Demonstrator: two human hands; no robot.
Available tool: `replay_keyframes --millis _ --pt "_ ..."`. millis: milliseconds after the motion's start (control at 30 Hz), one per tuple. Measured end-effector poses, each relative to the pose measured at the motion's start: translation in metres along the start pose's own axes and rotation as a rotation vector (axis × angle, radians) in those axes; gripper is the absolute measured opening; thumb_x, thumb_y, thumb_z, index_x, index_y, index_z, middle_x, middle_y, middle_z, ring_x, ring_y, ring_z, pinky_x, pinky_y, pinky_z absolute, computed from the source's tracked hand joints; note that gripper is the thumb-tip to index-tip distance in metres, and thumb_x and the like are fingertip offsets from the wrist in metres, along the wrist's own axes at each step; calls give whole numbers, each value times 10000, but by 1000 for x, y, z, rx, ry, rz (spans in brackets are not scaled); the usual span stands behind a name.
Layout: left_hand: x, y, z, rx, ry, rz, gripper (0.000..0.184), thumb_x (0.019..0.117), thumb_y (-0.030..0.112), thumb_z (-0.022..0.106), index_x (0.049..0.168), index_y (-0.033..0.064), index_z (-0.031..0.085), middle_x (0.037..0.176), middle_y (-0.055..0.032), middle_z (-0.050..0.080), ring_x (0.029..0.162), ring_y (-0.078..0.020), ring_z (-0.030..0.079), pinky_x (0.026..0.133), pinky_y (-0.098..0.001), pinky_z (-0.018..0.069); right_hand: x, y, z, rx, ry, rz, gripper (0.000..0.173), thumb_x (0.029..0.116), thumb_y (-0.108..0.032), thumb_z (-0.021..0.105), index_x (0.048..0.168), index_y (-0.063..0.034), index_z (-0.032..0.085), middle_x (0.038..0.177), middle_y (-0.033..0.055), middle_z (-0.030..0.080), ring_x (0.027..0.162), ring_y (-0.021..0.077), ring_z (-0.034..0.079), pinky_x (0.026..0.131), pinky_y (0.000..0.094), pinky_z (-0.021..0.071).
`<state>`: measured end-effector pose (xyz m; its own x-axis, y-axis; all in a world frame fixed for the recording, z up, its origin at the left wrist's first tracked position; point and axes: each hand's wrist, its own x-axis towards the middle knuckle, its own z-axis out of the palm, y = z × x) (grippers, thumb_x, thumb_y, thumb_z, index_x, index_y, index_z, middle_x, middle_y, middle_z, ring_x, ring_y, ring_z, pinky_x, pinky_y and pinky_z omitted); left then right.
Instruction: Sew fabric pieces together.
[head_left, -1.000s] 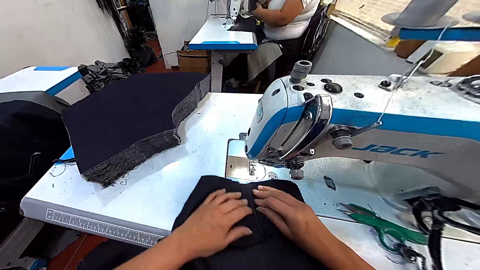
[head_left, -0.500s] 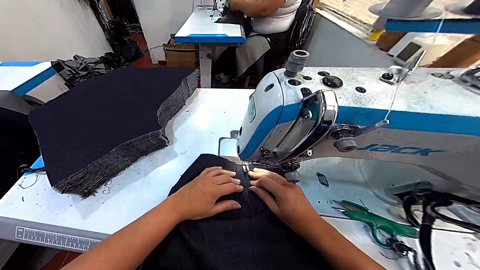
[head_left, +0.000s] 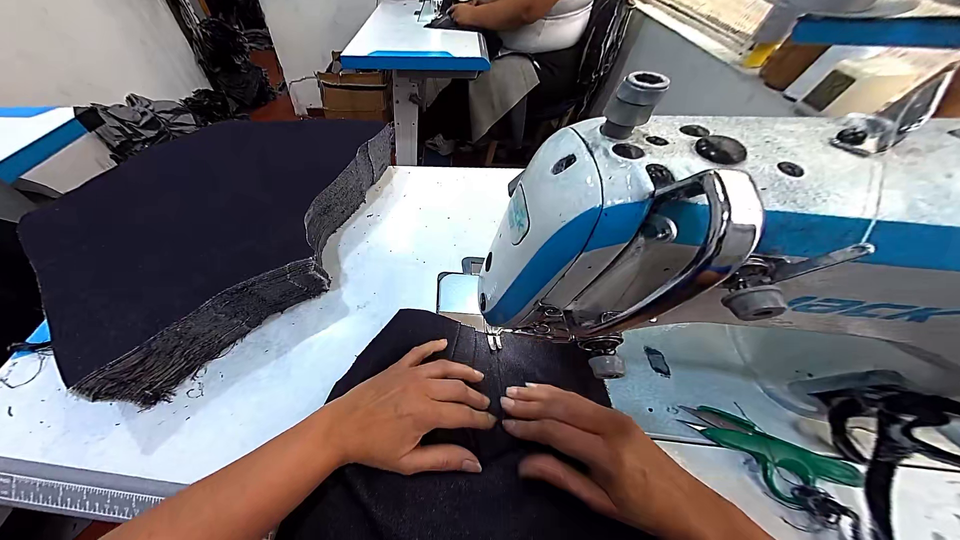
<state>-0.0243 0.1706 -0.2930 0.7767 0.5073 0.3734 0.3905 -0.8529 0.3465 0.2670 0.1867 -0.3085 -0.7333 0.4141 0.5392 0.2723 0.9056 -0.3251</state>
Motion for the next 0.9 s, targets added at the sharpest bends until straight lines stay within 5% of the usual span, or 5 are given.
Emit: replay_keyframes --millis 167,300,900 --pt "3 -8 -1 0 22 34 407 1046 469 500 1159 169 751 1088 19 752 1254 -185 617 1204 -540 304 -7 5 -4 -8 -30 -52 409 1032 -472 564 1109 -108 734 1209 49 737 1267 167 633 1113 310 480" --pt "3 -6 0 44 3 28 446 1043 489 495 1269 177 721 1093 -8 739 1236 -188 621 1206 -535 301 -8 2 -2 -38 -16 -51 395 1043 -454 550 1124 -109 723 1220 53 733 1277 170 627 1124 307 466" --pt "16 -33 -6 64 49 6 349 1032 419 546 1167 198 779 1080 15 736 1231 -178 615 1177 -521 352 9 19 -2 -144 -21 6 407 1068 -451 485 1138 -154 754 1226 17 741 1272 135 628 1084 278 482"
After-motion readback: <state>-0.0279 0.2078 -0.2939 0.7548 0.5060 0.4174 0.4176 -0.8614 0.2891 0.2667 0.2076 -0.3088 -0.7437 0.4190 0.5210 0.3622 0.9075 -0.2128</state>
